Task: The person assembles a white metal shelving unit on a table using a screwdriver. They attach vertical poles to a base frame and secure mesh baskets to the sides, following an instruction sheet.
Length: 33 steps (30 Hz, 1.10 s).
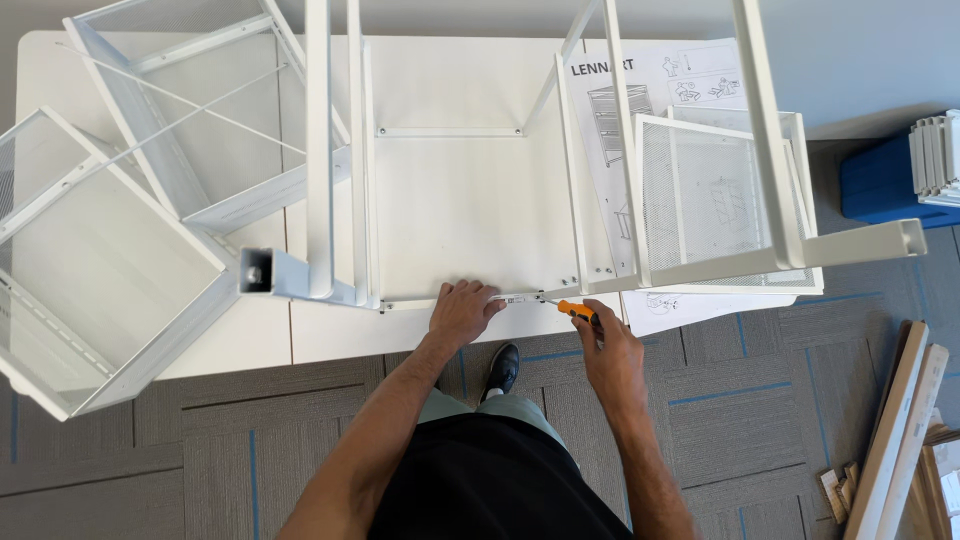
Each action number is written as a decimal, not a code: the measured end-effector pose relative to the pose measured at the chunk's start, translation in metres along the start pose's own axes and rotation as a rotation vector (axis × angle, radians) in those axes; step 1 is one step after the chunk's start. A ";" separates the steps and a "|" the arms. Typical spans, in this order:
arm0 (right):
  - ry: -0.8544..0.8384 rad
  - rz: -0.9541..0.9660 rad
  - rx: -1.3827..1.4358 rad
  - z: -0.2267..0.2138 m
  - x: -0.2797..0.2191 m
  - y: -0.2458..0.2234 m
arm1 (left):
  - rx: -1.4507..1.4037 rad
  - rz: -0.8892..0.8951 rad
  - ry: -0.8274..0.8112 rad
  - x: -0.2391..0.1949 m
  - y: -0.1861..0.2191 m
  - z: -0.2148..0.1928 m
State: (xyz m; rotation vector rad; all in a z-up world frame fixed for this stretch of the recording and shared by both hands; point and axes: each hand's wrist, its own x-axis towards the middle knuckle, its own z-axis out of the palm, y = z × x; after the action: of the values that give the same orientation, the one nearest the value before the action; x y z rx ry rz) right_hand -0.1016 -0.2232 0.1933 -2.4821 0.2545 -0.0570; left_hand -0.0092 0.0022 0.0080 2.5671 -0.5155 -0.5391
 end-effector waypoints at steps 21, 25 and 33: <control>-0.321 -0.438 0.038 0.122 0.022 -0.122 | -0.569 -0.181 0.332 -0.135 -0.140 -0.026; -0.338 -0.476 -0.086 0.124 0.021 -0.136 | -0.527 -0.142 0.417 -0.118 -0.155 -0.006; -0.345 -0.502 -0.195 0.132 0.024 -0.131 | -0.443 -0.151 0.486 -0.111 -0.162 0.005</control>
State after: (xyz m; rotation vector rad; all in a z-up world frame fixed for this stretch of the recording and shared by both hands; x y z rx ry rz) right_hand -0.0424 -0.0476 0.1667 -2.6336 -0.5317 0.1939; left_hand -0.0638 0.1828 -0.0473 2.2029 -0.0243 -0.0502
